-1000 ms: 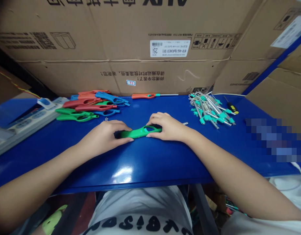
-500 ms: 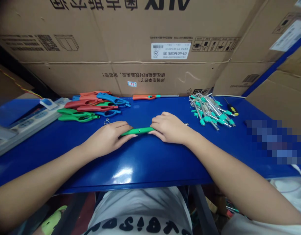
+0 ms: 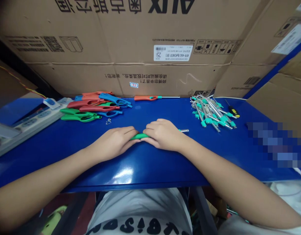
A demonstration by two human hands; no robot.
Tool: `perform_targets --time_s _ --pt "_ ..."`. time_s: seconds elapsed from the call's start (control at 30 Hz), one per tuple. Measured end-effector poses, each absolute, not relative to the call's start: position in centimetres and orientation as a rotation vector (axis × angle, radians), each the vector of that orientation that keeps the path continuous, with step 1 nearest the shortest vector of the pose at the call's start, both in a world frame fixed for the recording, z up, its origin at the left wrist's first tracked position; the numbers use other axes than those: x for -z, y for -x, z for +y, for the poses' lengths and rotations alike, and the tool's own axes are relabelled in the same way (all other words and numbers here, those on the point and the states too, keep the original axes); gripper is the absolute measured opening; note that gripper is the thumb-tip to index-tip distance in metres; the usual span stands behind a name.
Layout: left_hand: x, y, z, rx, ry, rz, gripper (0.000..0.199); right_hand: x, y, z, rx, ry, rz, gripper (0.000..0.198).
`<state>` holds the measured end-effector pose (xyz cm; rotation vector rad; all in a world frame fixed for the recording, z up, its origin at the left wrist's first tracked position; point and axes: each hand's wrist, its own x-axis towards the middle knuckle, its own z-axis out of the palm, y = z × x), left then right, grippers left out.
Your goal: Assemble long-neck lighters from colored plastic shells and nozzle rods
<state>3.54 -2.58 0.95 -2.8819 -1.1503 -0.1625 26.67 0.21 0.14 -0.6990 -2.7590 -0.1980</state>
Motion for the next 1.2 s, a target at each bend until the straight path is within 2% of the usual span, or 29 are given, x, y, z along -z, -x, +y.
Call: perform_targets --time_s 0.27,0.47,0.63,0.73,0.93,1.07,1.2 --pt "-1.8 -2.6 -2.1 0.241 2.803 -1.233 0.026 -1.3 -28.3 1.1 -0.017 0.821 -2.630 0.025" --pt "-1.8 -2.5 -2.1 0.248 2.813 -1.278 0.033 -1.3 -28.2 1.2 -0.026 0.858 -2.587 0.020" --pt "-1.5 -1.9 -1.6 0.295 2.853 -1.232 0.051 -1.3 -28.5 1.8 0.056 0.976 -2.657 0.024" --pt "-1.2 -1.7 -1.5 0.361 2.887 -1.177 0.046 -1.3 -28.9 2.1 0.004 0.919 -2.690 0.027" --pt "-1.2 -2.2 -1.5 0.819 3.127 -1.239 0.038 -1.6 -28.8 1.6 -0.029 0.680 -2.605 0.043" --pt "-1.2 -2.7 -1.6 0.971 3.226 -1.485 0.036 -1.9 -28.3 0.9 0.054 0.571 -2.611 0.032" --pt "-1.0 -3.2 -1.4 1.187 3.344 -2.101 0.043 -2.2 -28.0 0.5 0.037 0.520 -2.626 0.031"
